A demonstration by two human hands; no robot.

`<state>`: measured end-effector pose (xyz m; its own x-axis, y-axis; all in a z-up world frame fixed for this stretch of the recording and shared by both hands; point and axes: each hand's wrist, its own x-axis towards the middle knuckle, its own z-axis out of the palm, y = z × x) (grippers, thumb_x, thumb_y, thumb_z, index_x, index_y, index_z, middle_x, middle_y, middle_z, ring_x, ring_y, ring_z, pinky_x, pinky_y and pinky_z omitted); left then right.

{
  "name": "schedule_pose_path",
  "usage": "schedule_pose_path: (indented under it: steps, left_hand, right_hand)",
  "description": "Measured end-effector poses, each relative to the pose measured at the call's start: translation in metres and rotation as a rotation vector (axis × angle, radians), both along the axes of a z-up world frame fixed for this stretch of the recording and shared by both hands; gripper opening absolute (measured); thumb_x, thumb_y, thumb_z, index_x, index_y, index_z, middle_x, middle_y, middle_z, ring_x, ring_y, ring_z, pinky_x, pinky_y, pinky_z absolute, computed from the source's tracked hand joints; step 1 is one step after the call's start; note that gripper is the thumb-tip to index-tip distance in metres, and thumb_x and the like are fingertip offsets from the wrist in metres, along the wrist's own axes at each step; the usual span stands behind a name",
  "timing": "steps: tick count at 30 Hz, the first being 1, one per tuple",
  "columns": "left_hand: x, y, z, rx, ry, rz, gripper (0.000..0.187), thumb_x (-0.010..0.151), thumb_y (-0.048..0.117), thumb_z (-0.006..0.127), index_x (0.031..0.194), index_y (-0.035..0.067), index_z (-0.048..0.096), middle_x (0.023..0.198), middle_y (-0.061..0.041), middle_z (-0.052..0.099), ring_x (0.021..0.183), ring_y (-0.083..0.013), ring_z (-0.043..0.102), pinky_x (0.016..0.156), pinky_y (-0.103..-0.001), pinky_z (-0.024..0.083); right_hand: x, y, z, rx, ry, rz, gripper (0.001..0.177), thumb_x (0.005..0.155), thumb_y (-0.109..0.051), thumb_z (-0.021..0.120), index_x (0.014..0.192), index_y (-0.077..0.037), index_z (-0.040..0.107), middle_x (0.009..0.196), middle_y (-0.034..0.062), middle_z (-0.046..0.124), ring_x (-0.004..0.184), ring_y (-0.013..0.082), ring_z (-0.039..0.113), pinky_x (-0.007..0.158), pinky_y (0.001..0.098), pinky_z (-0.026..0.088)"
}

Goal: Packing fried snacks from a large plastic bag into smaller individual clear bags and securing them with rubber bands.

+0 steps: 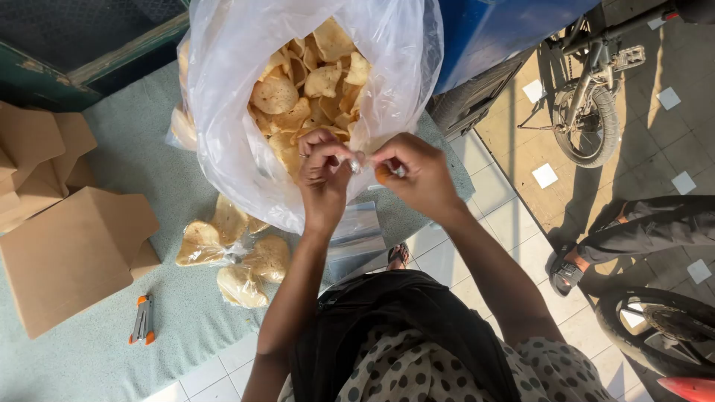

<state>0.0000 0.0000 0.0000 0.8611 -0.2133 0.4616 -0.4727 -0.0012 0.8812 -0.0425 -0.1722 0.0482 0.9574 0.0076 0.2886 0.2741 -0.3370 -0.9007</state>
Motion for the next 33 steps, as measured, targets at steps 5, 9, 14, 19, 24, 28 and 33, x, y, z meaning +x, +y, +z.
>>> schedule_pose_path:
  steps: [5,9,14,19,24,28,33]
  left_hand:
    - [-0.005,-0.006,-0.002,-0.354,0.107,0.063,0.026,0.1,-0.013,0.059,0.112,0.008,0.07,0.121,-0.003,0.058,0.105,-0.0139,0.059,0.094,-0.027,0.051]
    - [-0.009,-0.005,0.002,-0.088,0.029,0.184,0.034,0.099,-0.013,0.05,0.121,0.004,0.07,0.113,-0.007,0.064,0.099,-0.0161,0.061,0.085,-0.027,0.052]
    - [-0.019,-0.006,-0.012,-0.116,0.178,0.211,0.037,0.099,-0.01,0.055,0.129,0.006,0.071,0.106,-0.007,0.065,0.094,-0.0157,0.063,0.085,-0.027,0.056]
    - [-0.017,-0.002,-0.01,-0.085,0.111,0.21,0.03,0.1,-0.005,0.064,0.127,0.006,0.071,0.109,-0.007,0.069,0.102,-0.0169,0.066,0.092,-0.027,0.055]
    - [-0.019,0.0,0.002,-0.074,0.095,0.178,0.015,0.095,0.002,0.075,0.11,0.005,0.078,0.108,-0.004,0.072,0.108,-0.0155,0.063,0.096,-0.029,0.053]
    - [-0.02,0.004,0.002,-0.083,0.024,0.178,0.014,0.091,0.006,0.079,0.105,0.006,0.077,0.112,-0.003,0.055,0.108,-0.014,0.052,0.093,-0.027,0.049]
    - [-0.018,0.007,-0.001,-0.292,0.412,-0.094,0.015,0.098,0.019,0.073,0.102,0.005,0.076,0.107,0.001,0.053,0.103,-0.012,0.05,0.094,-0.025,0.041]
  right_hand:
    - [-0.001,0.036,-0.016,-0.173,-0.299,-0.121,0.028,0.088,0.004,0.078,0.111,-0.008,0.069,0.103,0.005,0.072,0.087,0.0153,0.069,0.074,0.0259,0.055]
    - [-0.002,0.052,-0.009,-0.372,-0.387,-0.214,0.047,0.076,0.0,0.081,0.12,-0.006,0.068,0.115,0.0081,0.072,0.112,0.0257,0.064,0.099,0.0392,0.046]
    - [0.003,0.055,-0.024,-0.538,-0.501,-0.348,0.044,0.08,-0.004,0.083,0.12,-0.013,0.068,0.11,-0.0017,0.072,0.122,0.0212,0.063,0.114,0.0475,0.029]
    - [0.001,0.049,-0.023,-0.525,-0.448,-0.365,0.041,0.077,-0.004,0.081,0.115,-0.018,0.069,0.095,-0.0075,0.068,0.111,0.0136,0.063,0.116,0.0481,0.028]
    - [-0.004,0.041,-0.008,-0.319,-0.333,-0.356,0.043,0.08,0.003,0.08,0.113,-0.014,0.058,0.108,0.0012,0.067,0.113,0.015,0.059,0.118,0.0413,0.025]
    - [-0.001,0.023,0.004,-0.311,-0.286,-0.285,0.044,0.082,0.005,0.081,0.115,-0.008,0.054,0.106,0.0007,0.071,0.102,0.013,0.071,0.114,0.0499,0.025]
    - [0.01,0.007,0.009,-0.181,-0.2,0.13,0.029,0.094,-0.002,0.077,0.118,-0.003,0.061,0.116,0.0068,0.071,0.109,0.0234,0.073,0.092,0.0382,0.061]
